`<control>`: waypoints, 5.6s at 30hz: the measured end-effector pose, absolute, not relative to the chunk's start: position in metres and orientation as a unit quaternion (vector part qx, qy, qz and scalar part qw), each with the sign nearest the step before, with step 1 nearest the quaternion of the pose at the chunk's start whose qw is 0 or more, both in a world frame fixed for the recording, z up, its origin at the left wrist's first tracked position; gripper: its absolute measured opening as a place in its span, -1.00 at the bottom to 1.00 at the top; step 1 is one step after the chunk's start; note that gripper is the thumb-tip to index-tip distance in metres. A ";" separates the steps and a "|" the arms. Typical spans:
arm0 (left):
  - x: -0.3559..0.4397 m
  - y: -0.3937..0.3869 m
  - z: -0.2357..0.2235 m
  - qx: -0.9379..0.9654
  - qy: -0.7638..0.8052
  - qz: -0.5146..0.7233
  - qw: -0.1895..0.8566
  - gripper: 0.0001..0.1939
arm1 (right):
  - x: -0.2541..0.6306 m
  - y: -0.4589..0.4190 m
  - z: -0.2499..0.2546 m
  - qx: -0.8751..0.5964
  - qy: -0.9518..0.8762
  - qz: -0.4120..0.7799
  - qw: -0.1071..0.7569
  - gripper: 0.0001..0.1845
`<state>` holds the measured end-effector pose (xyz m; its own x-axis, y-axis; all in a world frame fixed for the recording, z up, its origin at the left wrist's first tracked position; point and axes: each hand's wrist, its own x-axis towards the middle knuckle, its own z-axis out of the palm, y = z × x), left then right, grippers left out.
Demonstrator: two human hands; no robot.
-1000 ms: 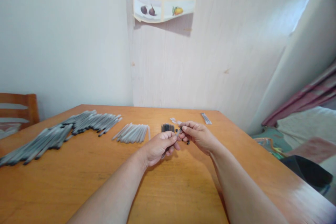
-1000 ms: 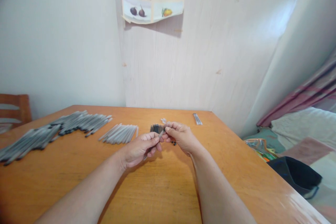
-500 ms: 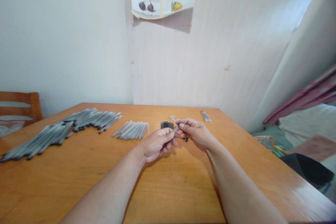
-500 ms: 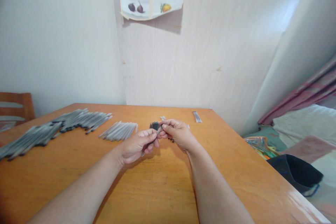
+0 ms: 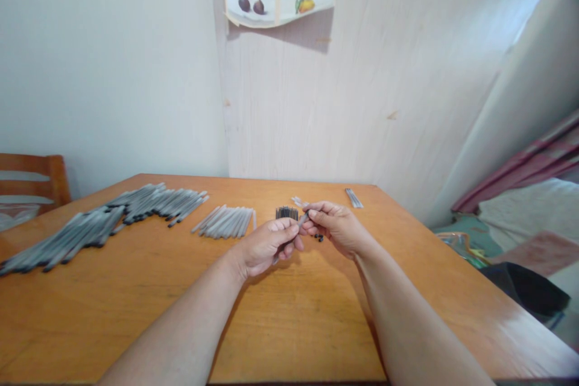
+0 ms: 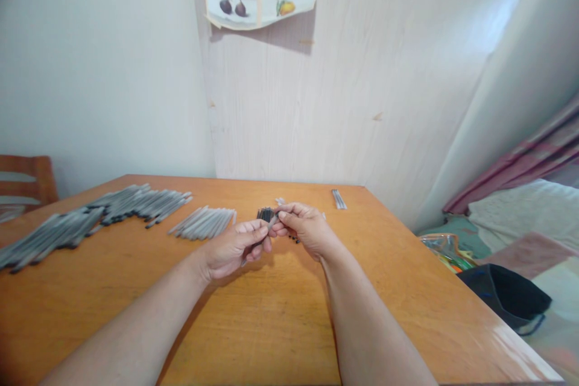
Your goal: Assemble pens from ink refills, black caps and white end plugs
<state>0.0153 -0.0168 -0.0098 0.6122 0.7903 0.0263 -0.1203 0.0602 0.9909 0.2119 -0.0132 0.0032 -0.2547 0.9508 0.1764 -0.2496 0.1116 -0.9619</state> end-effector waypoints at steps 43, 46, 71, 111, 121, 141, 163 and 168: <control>0.014 -0.016 -0.009 0.628 0.311 0.336 0.629 -0.60 | 0.219 -0.015 0.004 -0.381 -0.613 0.513 0.465 -0.64; 0.015 -0.015 -0.010 0.628 0.319 0.336 0.626 -0.61 | 0.218 -0.015 0.004 -0.391 -0.615 0.504 0.464 -0.64; 0.014 -0.016 -0.008 0.630 0.308 0.329 0.632 -0.61 | 0.218 -0.014 0.003 -0.376 -0.621 0.498 0.475 -0.61; 0.015 -0.014 -0.009 0.618 0.323 0.345 0.628 -0.65 | 0.209 -0.015 0.003 -0.384 -0.610 0.478 0.501 -0.60; 0.015 -0.014 -0.010 0.624 0.328 0.338 0.623 -0.67 | 0.211 -0.011 -0.004 -0.412 -0.635 0.412 0.507 -0.57; 0.014 -0.012 -0.010 0.612 0.315 0.339 0.641 -0.62 | 0.210 -0.014 0.001 -0.403 -0.609 0.448 0.516 -0.67; 0.012 -0.013 -0.010 0.599 0.298 0.338 0.662 -0.61 | 0.209 -0.012 0.000 -0.393 -0.611 0.462 0.508 -0.68; 0.013 -0.012 -0.012 0.610 0.299 0.341 0.650 -0.61 | 0.209 -0.012 -0.001 -0.399 -0.615 0.449 0.511 -0.62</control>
<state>0.0134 -0.0123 -0.0123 0.5888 0.8079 0.0263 -0.0777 0.0241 0.9967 0.2087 -0.0122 -0.0007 -0.1587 0.9498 0.2696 0.0325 0.2779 -0.9601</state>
